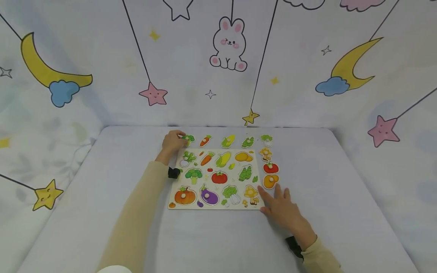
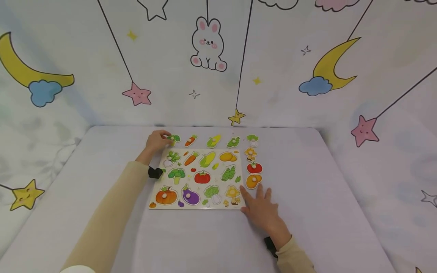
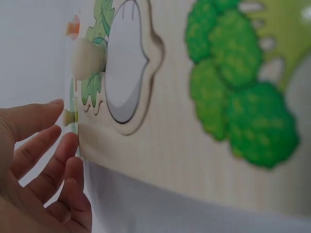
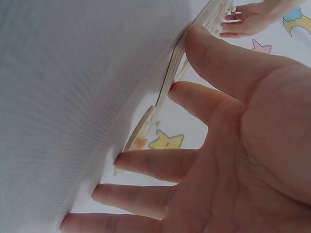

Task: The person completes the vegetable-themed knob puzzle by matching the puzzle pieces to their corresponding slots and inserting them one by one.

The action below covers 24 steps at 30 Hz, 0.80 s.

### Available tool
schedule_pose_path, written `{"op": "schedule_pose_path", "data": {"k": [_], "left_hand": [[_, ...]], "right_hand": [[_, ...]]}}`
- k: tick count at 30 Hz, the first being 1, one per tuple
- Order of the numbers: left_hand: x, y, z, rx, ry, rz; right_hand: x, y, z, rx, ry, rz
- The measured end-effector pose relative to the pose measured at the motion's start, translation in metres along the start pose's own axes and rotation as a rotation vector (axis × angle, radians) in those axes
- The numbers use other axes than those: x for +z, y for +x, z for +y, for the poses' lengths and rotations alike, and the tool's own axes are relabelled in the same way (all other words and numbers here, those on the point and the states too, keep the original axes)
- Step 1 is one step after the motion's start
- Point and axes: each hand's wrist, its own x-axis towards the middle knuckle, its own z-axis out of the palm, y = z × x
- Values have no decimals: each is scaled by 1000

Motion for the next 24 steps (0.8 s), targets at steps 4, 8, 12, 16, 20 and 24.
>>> {"op": "schedule_pose_path", "data": {"k": [4, 8, 12, 16, 20, 24], "left_hand": [[3, 6, -3, -17, 20, -6], [4, 7, 2, -27, 23, -3], [5, 8, 7, -40, 53, 18], [8, 9, 7, -47, 90, 40], [7, 7, 6, -56, 83, 48], [1, 3, 11, -35, 36, 76]], "right_hand": [[-1, -2, -3, 7, 17, -4], [-2, -2, -4, 14, 19, -5], [-2, -2, -4, 20, 20, -9], [-1, -3, -5, 23, 21, -11], [0, -3, -5, 22, 21, -11], [-2, -3, -4, 12, 9, -6]]}}
